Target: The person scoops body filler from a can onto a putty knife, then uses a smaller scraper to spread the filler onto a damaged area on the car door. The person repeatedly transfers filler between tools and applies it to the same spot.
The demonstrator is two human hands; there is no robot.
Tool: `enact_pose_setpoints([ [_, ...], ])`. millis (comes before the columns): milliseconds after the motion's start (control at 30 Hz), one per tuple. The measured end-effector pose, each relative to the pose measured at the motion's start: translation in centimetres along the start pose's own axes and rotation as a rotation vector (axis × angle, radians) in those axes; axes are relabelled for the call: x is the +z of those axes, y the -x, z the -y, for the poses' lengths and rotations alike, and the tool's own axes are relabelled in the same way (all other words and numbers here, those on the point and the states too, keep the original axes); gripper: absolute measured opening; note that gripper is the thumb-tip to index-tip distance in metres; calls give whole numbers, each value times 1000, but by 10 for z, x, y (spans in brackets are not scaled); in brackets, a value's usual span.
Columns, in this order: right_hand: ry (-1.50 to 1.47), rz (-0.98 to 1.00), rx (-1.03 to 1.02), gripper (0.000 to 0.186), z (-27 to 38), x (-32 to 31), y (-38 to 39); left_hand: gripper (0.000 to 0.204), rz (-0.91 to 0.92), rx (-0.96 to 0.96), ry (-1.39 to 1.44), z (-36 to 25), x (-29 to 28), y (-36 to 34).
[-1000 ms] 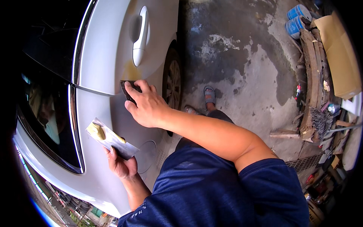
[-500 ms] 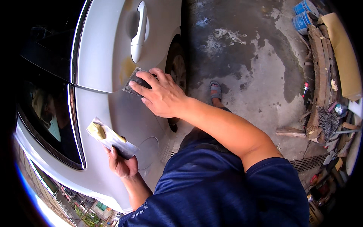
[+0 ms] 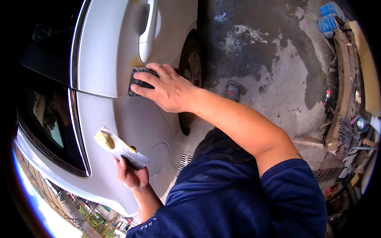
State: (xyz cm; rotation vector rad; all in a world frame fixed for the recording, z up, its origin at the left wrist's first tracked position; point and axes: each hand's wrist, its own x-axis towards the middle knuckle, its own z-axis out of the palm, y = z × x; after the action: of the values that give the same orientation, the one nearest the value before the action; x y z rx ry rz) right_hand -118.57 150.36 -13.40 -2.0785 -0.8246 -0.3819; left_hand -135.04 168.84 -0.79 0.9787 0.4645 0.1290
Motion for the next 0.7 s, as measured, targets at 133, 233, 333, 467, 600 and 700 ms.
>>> enact_pose_setpoints([
  [133, -16, 20, 37, 50, -2, 9, 12, 60, -15, -4, -17, 1, 0, -1],
  [233, -25, 16, 66, 52, -5, 15, 22, 60, -14, -6, -30, 2, 2, -2],
  [333, -49, 32, 105, 54, -5, 16, 33, 60, -13, 0, -29, 2, 5, 0],
  [467, -47, 39, 181, 53, 3, 6, 34, 60, 8, -1, -33, -1, 3, -4],
  [600, -89, 1, 158, 52, 15, -4, 24, 61, -30, 1, -37, 1, 6, -3],
  [700, -90, -7, 140, 53, 16, -5, 17, 61, -27, -8, -34, 3, 8, -2],
])
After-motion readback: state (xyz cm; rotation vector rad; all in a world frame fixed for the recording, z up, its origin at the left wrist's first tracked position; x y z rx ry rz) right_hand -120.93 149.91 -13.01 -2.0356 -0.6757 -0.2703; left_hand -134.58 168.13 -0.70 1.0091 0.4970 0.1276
